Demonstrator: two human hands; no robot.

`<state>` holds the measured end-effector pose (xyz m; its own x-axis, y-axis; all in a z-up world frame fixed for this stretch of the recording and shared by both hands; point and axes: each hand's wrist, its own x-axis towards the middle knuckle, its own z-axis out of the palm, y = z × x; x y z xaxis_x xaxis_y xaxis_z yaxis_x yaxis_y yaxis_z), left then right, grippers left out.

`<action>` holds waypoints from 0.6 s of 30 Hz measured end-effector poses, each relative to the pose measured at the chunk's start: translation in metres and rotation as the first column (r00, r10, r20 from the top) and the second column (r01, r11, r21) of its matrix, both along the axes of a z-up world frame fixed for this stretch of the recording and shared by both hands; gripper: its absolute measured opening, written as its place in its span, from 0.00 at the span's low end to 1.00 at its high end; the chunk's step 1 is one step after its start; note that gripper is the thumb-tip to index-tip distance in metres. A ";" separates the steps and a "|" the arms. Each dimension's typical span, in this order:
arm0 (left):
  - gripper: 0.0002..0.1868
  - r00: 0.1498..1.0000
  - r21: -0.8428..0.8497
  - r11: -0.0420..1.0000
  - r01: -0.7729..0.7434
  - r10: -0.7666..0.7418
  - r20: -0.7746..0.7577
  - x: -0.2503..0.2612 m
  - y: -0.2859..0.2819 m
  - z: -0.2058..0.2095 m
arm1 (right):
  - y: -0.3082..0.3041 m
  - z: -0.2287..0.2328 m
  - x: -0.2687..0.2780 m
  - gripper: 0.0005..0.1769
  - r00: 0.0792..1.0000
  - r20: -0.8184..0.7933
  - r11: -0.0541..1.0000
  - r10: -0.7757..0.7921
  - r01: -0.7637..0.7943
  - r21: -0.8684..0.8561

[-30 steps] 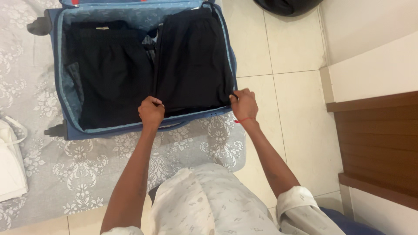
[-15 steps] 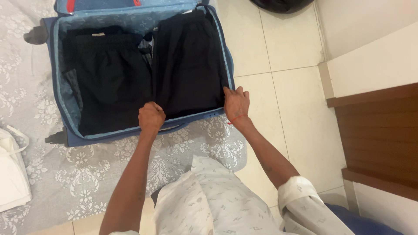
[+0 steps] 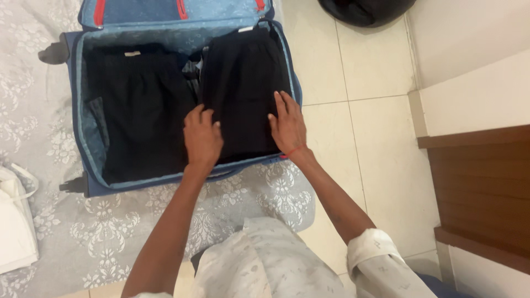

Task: The person folds clothes on a bed and places them into a blue suitcase, arranging them one at a time.

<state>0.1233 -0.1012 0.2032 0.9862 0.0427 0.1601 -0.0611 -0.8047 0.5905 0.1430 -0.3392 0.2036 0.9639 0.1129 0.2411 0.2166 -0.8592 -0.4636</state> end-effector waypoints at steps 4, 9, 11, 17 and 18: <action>0.31 0.988 0.132 0.983 0.125 -0.136 0.073 0.046 -0.031 0.003 | 0.005 -0.032 0.054 0.37 1.000 -0.005 1.000 0.019 -0.019 0.025; 0.40 0.992 0.052 0.995 0.088 -0.083 -0.092 0.092 -0.041 -0.028 | 0.008 -0.062 0.097 0.39 0.969 -0.246 0.999 0.033 -0.031 0.010; 0.40 0.984 0.073 0.994 0.086 -0.073 -0.163 0.101 -0.037 -0.043 | 0.009 -0.048 0.104 0.31 0.951 -0.302 0.997 -0.065 0.050 -0.056; 0.35 0.995 0.149 0.984 0.099 -0.099 -0.010 0.123 -0.040 -0.042 | 0.014 -0.021 0.163 0.32 0.998 0.046 0.999 0.041 -0.040 -0.015; 0.35 0.990 0.177 0.976 0.127 -0.136 0.038 0.131 -0.043 -0.039 | 0.016 -0.027 0.178 0.33 0.993 0.093 0.997 0.071 -0.068 -0.038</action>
<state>0.2545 -0.1441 0.1642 0.9719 -0.1198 0.2028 -0.1992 -0.8775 0.4362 0.3209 -0.3231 0.1767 0.9266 0.1884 0.3255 0.3176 -0.8556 -0.4088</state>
